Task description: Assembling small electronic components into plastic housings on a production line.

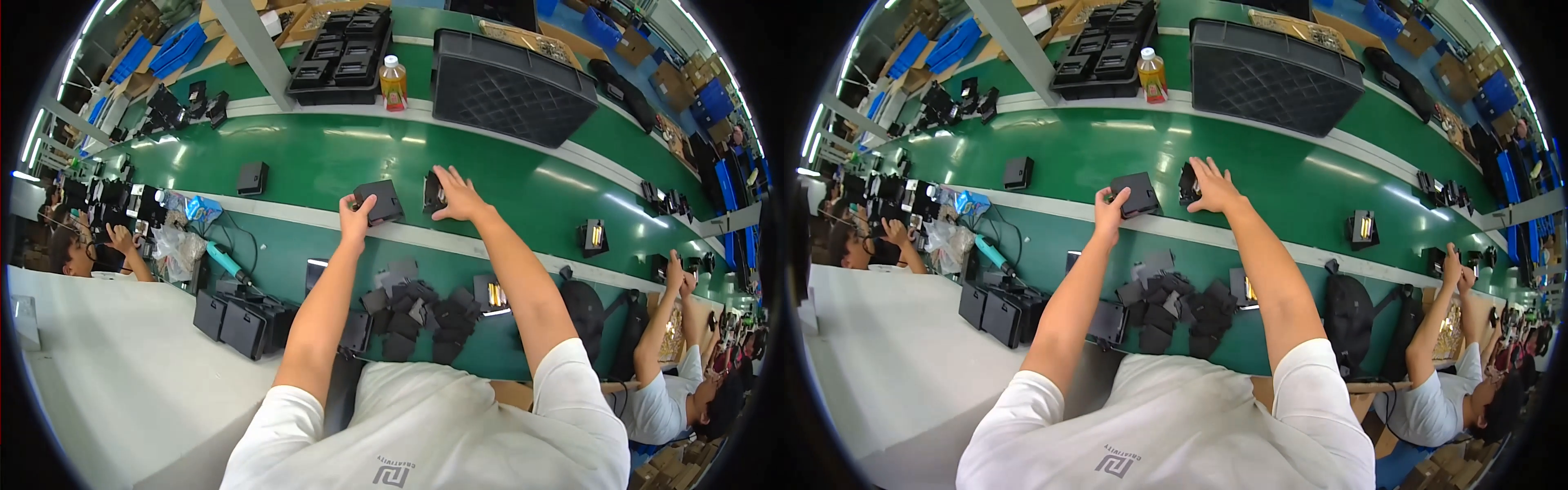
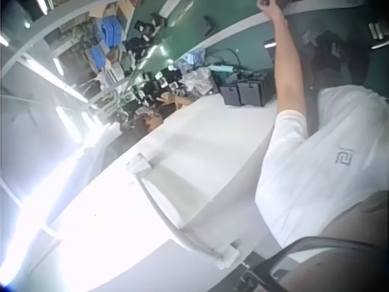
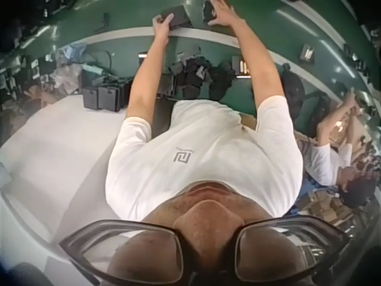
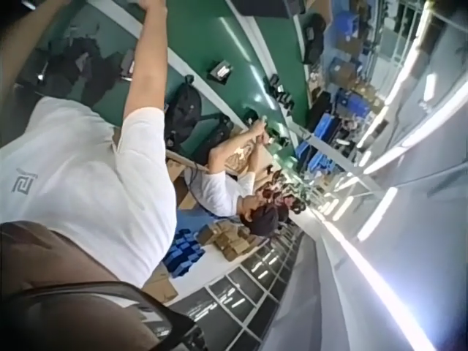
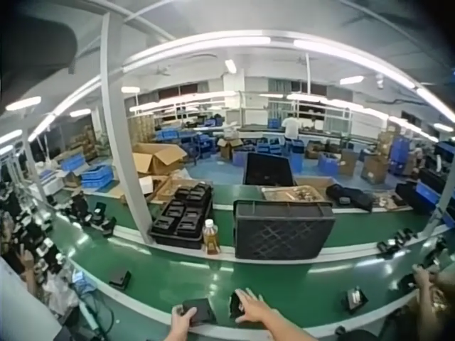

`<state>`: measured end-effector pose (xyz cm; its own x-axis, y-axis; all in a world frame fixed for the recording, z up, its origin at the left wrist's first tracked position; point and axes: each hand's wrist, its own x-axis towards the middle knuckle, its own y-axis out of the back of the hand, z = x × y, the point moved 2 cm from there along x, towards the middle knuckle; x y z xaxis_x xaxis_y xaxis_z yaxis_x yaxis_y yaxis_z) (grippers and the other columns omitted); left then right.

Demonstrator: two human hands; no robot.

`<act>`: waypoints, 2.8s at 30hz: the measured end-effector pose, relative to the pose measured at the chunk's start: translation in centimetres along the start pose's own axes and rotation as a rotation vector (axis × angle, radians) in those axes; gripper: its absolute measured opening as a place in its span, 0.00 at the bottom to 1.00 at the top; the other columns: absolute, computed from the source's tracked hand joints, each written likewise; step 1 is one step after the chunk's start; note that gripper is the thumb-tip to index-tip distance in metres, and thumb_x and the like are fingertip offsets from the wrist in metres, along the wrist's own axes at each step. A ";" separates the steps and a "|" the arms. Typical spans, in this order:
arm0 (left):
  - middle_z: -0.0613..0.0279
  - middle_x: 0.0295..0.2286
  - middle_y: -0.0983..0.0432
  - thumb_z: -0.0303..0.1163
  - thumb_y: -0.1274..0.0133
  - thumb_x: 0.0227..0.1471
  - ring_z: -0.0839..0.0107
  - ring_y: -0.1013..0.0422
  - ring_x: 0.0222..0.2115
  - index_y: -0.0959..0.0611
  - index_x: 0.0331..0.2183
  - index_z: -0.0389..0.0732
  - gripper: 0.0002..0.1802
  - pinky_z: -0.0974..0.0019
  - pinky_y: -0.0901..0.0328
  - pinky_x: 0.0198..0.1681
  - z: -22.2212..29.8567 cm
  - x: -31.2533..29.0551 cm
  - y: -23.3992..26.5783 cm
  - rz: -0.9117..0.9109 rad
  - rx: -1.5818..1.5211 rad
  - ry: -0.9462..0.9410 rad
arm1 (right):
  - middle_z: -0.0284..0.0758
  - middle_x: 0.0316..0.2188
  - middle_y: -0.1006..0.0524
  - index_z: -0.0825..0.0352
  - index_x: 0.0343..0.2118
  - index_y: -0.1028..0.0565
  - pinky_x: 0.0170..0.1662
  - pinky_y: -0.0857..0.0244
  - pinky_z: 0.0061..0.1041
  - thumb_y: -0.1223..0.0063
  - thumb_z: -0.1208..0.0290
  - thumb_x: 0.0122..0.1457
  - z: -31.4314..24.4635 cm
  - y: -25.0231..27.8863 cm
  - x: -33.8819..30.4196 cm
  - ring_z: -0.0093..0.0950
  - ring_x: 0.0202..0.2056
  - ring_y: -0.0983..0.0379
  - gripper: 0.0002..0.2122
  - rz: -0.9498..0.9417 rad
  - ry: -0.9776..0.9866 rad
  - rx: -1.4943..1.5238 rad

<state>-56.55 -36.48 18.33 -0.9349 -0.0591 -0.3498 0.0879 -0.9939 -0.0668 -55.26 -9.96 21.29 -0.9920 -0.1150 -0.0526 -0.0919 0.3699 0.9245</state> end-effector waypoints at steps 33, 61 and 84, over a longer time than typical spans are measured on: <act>0.61 0.44 0.30 0.39 0.59 0.65 0.79 0.33 0.38 0.35 0.55 0.40 0.21 0.76 0.38 0.41 3.2 -23.5 -3.2 -0.318 -0.198 -0.265 | 0.40 0.55 0.40 0.56 0.63 0.40 0.60 0.46 0.37 0.29 0.69 0.35 -12.5 8.7 -19.6 0.40 0.57 0.43 0.46 0.140 0.340 0.618; 0.56 0.46 0.30 0.31 0.59 0.62 0.73 0.34 0.41 0.36 0.54 0.35 0.20 0.71 0.38 0.46 2.9 -28.4 -2.6 -0.345 -0.166 -0.181 | 0.44 0.65 0.46 0.67 0.63 0.43 0.62 0.49 0.34 0.52 0.71 0.58 -16.6 5.1 -23.9 0.40 0.62 0.44 0.29 0.442 0.106 0.547; 0.48 0.44 0.30 0.29 0.55 0.60 0.58 0.27 0.43 0.36 0.48 0.34 0.17 0.51 0.28 0.46 1.5 -26.1 9.3 -0.328 -0.600 0.127 | 0.36 0.44 0.27 0.62 0.46 0.23 0.52 0.38 0.30 0.40 0.75 0.48 -10.9 -6.9 -12.4 0.35 0.48 0.33 0.18 -0.135 0.239 0.089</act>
<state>-31.82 -44.33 28.25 -0.9015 0.2833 -0.3272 0.0162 -0.7334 -0.6797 -41.39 -21.10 19.71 -0.9225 -0.3792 -0.0727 -0.2397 0.4148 0.8778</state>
